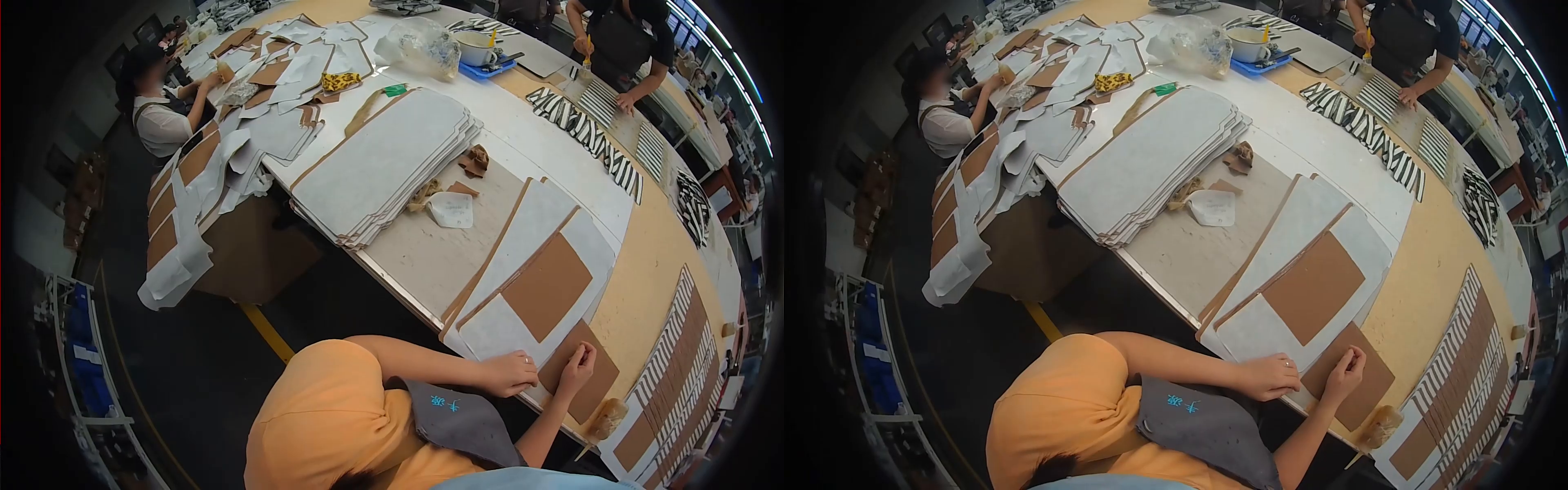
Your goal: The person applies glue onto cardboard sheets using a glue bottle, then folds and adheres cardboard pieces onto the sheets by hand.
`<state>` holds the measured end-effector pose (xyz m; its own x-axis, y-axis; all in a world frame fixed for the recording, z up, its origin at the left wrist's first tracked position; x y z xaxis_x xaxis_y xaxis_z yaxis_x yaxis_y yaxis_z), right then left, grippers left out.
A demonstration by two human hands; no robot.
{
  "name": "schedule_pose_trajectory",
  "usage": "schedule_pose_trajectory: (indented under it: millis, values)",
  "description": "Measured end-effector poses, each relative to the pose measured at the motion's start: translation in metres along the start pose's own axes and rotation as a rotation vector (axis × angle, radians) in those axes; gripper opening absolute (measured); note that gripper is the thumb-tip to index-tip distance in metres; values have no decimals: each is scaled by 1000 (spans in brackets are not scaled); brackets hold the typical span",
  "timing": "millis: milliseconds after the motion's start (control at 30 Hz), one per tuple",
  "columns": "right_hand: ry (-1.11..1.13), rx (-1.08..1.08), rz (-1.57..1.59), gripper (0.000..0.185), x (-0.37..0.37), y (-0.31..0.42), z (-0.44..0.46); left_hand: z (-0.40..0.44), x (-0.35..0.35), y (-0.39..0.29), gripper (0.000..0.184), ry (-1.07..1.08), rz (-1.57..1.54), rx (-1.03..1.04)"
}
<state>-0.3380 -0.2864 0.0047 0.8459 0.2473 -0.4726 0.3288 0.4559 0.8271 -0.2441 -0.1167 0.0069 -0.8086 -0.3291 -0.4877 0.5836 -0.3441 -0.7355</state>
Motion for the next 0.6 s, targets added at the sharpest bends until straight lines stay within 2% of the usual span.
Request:
schedule_pose_trajectory:
  millis: [167, 267, 300, 400, 433, 467, 533, 567, 600]
  values:
    - [16, 49, 37, 13, 1, -2, 2, 0, -2, 2, 15, 12, -134, -38]
    - [-16, 63, 26, 13, 0, -8, 1, 2, -11, -5, 16, 138, -175, -190]
    - [-29, 62, 44, 12, 0, -7, 0, -2, -8, -4, 17, 92, -199, -167]
    - [-60, 52, -13, 11, -2, 8, 1, -10, -8, -19, 20, 319, -461, -297]
    - [-67, 42, -30, 10, -2, 4, 1, -12, -14, -31, 20, 405, -462, -320]
    - [-84, 22, -41, 10, -4, 6, 0, -18, -15, -39, 25, 556, -589, -518]
    - [-107, -25, -50, 10, -3, 9, 1, -51, 10, -26, 29, 516, -607, -366]
    - [-103, 0, -30, 10, -1, 10, 0, -55, 5, -25, 31, 631, -582, -448]
    - [-100, 20, -9, 10, -2, 11, 0, -55, -8, -25, 31, 629, -618, -532]
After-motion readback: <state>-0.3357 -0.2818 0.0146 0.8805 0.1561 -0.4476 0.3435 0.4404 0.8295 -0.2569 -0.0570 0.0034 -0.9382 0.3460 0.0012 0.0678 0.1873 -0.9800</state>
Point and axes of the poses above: each hand's wrist, its own z-axis towards the middle knuckle, its own x-axis out of the palm, y = z × x, the point moved 2 cm from there along z, towards the middle knuckle, and after that the axes turned 3 degrees about -y, right-handed, at the moved point
